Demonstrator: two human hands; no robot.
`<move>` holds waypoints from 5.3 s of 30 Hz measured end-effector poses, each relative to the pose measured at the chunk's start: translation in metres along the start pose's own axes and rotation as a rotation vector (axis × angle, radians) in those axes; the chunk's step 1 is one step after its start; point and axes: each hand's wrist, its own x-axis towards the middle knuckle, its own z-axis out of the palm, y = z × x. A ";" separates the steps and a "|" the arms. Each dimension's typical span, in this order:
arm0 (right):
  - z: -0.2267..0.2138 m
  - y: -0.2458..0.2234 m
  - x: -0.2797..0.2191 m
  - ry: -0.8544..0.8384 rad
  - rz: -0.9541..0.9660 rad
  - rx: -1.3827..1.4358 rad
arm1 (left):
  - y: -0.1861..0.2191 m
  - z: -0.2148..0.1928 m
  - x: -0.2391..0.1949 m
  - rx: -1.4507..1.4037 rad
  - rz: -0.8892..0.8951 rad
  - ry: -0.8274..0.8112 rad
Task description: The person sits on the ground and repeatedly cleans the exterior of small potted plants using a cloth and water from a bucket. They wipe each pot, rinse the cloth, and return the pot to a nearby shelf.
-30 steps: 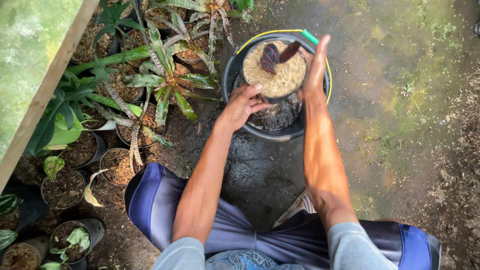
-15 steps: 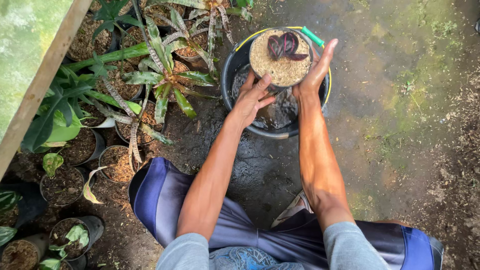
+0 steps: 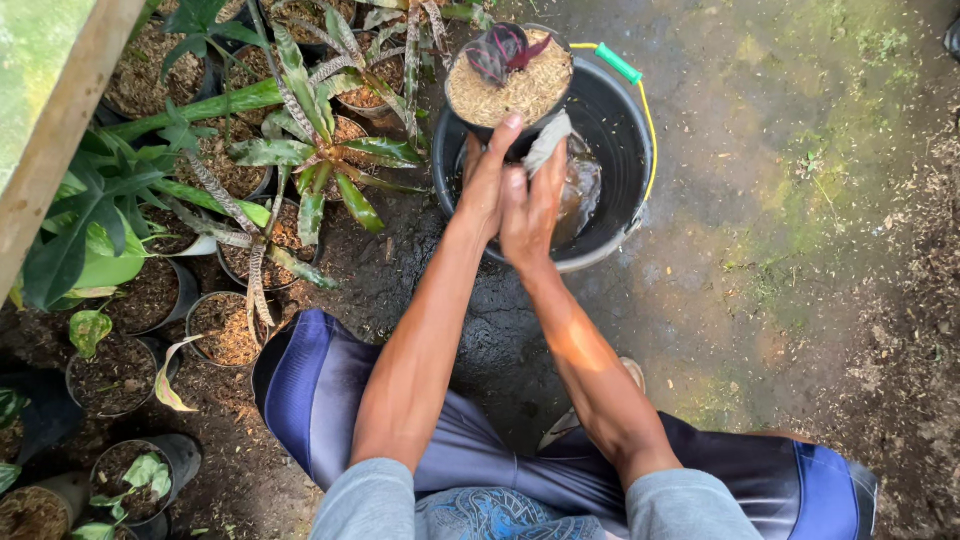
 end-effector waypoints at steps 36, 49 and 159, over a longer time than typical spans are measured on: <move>-0.055 0.096 0.113 -0.440 0.769 1.154 | 0.012 -0.036 -0.009 0.383 -0.272 -0.376; -0.038 0.084 0.095 -0.002 0.544 1.225 | -0.017 -0.004 0.002 0.083 0.027 -0.111; -0.020 -0.007 0.026 -0.074 0.132 0.231 | -0.016 0.020 0.007 -0.001 -0.058 0.136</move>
